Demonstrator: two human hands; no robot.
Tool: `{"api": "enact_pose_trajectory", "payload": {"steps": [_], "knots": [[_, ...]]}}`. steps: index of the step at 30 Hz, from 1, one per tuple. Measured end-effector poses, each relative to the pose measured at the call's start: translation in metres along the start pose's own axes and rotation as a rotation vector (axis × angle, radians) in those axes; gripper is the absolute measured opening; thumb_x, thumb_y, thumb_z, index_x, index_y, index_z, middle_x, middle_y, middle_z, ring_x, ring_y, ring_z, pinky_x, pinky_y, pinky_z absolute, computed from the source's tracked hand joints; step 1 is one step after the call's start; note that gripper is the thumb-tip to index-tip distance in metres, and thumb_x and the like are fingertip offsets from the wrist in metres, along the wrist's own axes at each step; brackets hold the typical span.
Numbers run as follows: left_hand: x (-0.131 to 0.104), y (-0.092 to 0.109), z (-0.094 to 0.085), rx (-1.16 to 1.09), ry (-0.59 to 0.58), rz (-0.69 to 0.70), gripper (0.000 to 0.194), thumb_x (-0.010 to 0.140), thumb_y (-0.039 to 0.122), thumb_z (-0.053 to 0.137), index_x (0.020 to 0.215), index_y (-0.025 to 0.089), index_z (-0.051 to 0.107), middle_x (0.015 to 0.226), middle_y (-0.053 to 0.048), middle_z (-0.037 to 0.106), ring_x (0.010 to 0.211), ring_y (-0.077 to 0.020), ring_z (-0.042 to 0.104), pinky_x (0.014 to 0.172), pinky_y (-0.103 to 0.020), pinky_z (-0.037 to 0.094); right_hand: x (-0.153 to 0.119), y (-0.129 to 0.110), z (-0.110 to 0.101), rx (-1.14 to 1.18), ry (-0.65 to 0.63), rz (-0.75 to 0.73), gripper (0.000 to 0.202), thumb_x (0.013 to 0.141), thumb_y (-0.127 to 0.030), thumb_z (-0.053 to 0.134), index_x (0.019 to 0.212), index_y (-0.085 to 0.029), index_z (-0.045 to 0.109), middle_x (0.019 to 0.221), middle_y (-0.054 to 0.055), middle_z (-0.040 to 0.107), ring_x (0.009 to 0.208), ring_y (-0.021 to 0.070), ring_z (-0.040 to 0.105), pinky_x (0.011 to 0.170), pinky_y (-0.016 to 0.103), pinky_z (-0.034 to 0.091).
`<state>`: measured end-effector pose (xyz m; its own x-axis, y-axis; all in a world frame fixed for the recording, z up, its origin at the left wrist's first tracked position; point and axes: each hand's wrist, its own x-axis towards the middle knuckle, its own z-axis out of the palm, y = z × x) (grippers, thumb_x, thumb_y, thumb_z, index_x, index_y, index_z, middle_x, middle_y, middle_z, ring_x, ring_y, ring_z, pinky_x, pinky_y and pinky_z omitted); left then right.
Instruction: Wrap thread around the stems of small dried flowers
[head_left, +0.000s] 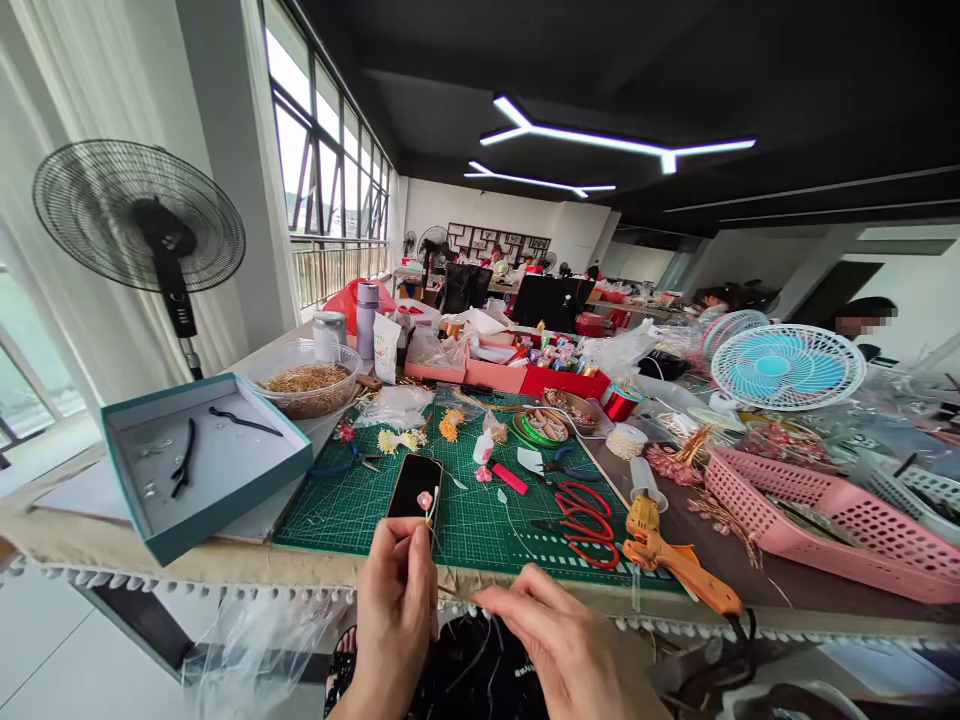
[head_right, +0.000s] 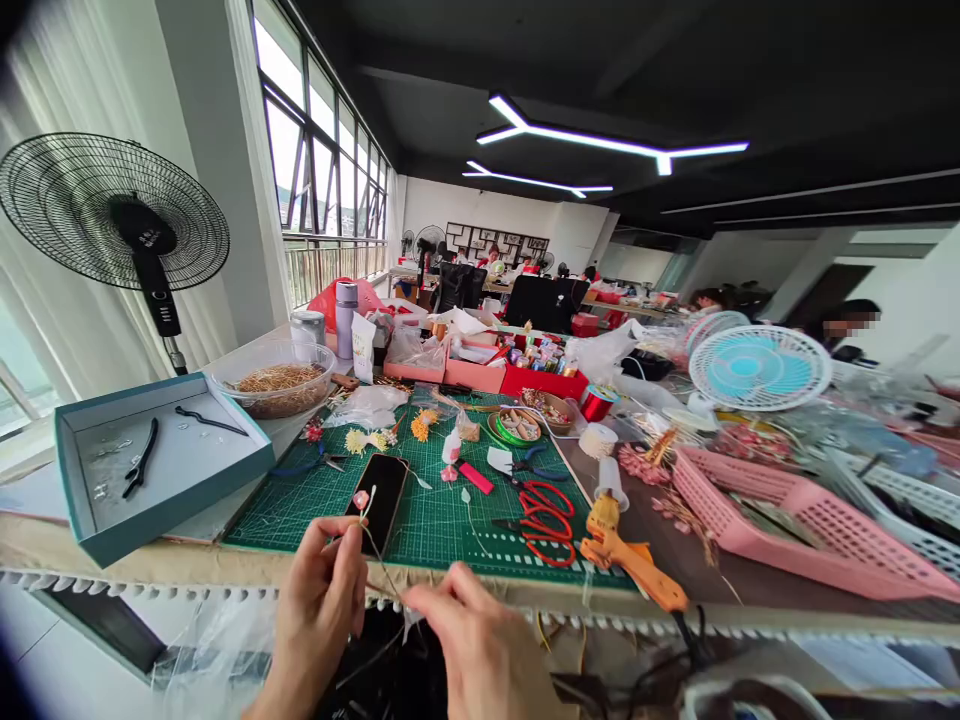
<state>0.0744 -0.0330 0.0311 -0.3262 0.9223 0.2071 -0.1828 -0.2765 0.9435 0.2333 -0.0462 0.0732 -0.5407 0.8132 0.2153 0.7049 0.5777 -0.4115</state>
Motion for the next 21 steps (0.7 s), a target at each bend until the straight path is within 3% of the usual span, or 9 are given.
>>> {"api": "enact_pose_trajectory", "payload": {"steps": [4, 9, 13, 16, 19, 21], "knots": [[0.005, 0.004, 0.002, 0.111, -0.129, -0.045, 0.029, 0.087, 0.049, 0.048, 0.079, 0.021, 0.048, 0.045, 0.011, 0.041, 0.031, -0.0037, 0.033, 0.031, -0.013, 0.025, 0.006, 0.003, -0.011, -0.31, -0.12, -0.028, 0.047, 0.071, 0.003, 0.04, 0.097, -0.027, 0.067, 0.08, 0.001, 0.059, 0.059, 0.0163, 0.06, 0.049, 0.027, 0.031], [0.017, 0.005, 0.011, 0.096, -0.296, -0.207, 0.028, 0.082, 0.046, 0.056, 0.072, 0.022, 0.048, 0.038, 0.011, 0.042, 0.025, -0.003, 0.03, 0.025, -0.011, 0.019, 0.019, 0.003, -0.032, -0.255, -0.293, -0.098, 0.038, 0.079, 0.001, 0.049, 0.093, -0.029, 0.068, 0.081, -0.002, 0.062, 0.067, 0.0145, 0.06, 0.057, 0.025, 0.034], [0.024, 0.005, 0.017, -0.043, -0.409, -0.409, 0.034, 0.075, 0.052, 0.064, 0.071, 0.022, 0.047, 0.033, 0.012, 0.042, 0.021, -0.0025, 0.025, 0.022, -0.011, 0.016, 0.029, 0.004, -0.039, 0.118, -0.37, -0.113, 0.029, 0.077, -0.004, 0.062, 0.09, -0.027, 0.073, 0.081, -0.004, 0.065, 0.069, 0.0106, 0.06, 0.063, 0.02, 0.04], [0.022, -0.002, 0.021, -0.206, -0.447, -0.559, 0.041, 0.066, 0.056, 0.07, 0.072, 0.021, 0.049, 0.032, 0.013, 0.039, 0.02, -0.0014, 0.022, 0.022, -0.012, 0.014, 0.03, 0.012, -0.028, 0.499, -0.339, -0.097, 0.022, 0.077, -0.008, 0.066, 0.088, -0.025, 0.075, 0.084, -0.002, 0.068, 0.078, 0.0121, 0.062, 0.07, 0.021, 0.045], [0.017, -0.015, 0.025, -0.367, -0.407, -0.64, 0.045, 0.059, 0.054, 0.076, 0.072, 0.02, 0.051, 0.033, 0.014, 0.037, 0.022, -0.0007, 0.022, 0.025, -0.012, 0.016, 0.027, 0.017, -0.007, 0.828, -0.228, -0.092, 0.01, 0.083, -0.021, 0.065, 0.084, -0.022, 0.075, 0.086, 0.002, 0.07, 0.089, 0.0169, 0.064, 0.08, 0.028, 0.048], [0.013, -0.022, 0.028, -0.443, -0.345, -0.665, 0.045, 0.058, 0.052, 0.078, 0.072, 0.02, 0.051, 0.035, 0.015, 0.036, 0.024, 0.0, 0.021, 0.026, -0.012, 0.017, 0.023, 0.018, 0.01, 1.025, -0.097, -0.015, 0.013, 0.083, -0.033, 0.066, 0.081, -0.022, 0.073, 0.083, 0.003, 0.069, 0.083, 0.0179, 0.065, 0.077, 0.03, 0.05]]}}
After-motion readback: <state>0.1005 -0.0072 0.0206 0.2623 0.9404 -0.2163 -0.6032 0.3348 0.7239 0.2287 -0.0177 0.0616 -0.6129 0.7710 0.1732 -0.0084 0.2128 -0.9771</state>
